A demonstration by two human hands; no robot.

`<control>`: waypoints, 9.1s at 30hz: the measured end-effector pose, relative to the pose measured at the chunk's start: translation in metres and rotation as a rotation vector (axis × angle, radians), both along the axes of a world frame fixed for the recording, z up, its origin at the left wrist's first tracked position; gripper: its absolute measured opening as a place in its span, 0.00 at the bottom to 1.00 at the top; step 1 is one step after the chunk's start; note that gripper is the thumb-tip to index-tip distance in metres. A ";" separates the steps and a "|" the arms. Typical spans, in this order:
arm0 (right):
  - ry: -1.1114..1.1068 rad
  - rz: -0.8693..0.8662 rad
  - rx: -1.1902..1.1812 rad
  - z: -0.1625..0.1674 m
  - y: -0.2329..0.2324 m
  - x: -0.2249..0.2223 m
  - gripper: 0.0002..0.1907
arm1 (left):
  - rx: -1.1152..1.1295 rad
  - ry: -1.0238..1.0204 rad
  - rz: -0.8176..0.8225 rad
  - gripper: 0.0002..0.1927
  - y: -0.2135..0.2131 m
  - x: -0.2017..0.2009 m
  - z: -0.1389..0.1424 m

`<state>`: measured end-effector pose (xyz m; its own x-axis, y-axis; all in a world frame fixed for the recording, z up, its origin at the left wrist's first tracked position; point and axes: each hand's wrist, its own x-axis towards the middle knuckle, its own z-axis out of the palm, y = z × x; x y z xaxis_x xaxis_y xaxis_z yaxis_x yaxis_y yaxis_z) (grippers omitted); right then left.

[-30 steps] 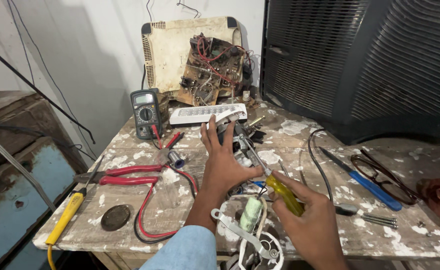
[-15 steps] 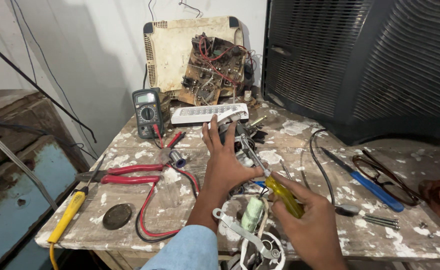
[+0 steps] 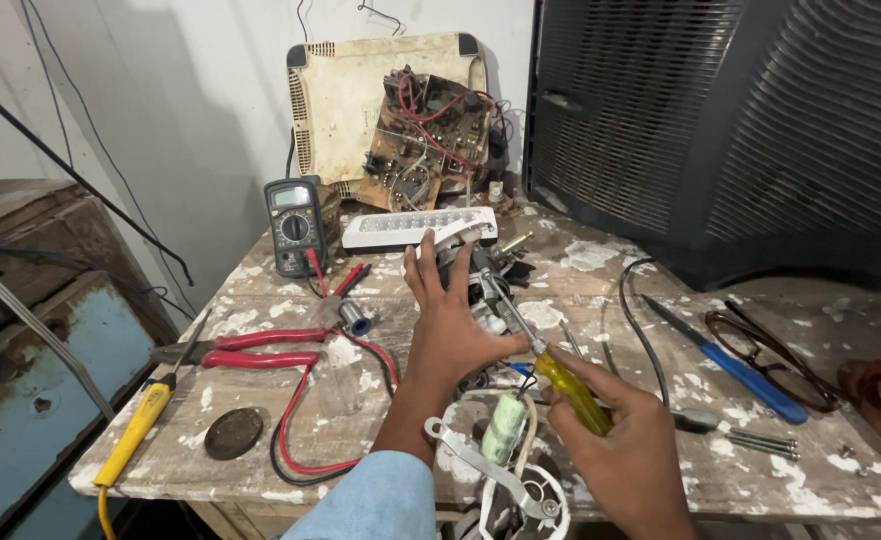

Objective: The person disassembles and reassembles a small electric motor on a cluttered workbench, using a screwdriver to loosen and tighten screws while holding the motor steady with the other hand. They briefly reach to a side table for an item, then return to working on the motor with the screwdriver.

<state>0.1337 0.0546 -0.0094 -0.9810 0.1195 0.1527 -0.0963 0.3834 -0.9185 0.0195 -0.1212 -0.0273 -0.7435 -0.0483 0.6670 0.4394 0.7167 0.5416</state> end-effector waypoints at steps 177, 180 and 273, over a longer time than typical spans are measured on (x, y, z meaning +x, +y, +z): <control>-0.136 -0.170 0.185 0.018 -0.022 -0.004 0.20 | 0.047 -0.421 0.211 0.35 -0.023 -0.085 0.053; -0.104 -0.213 0.352 0.016 -0.024 -0.004 0.22 | 0.045 -0.411 0.218 0.36 -0.022 -0.086 0.054; -0.260 -0.048 0.647 0.060 -0.019 -0.014 0.25 | -0.118 -0.478 0.076 0.40 -0.046 -0.117 0.060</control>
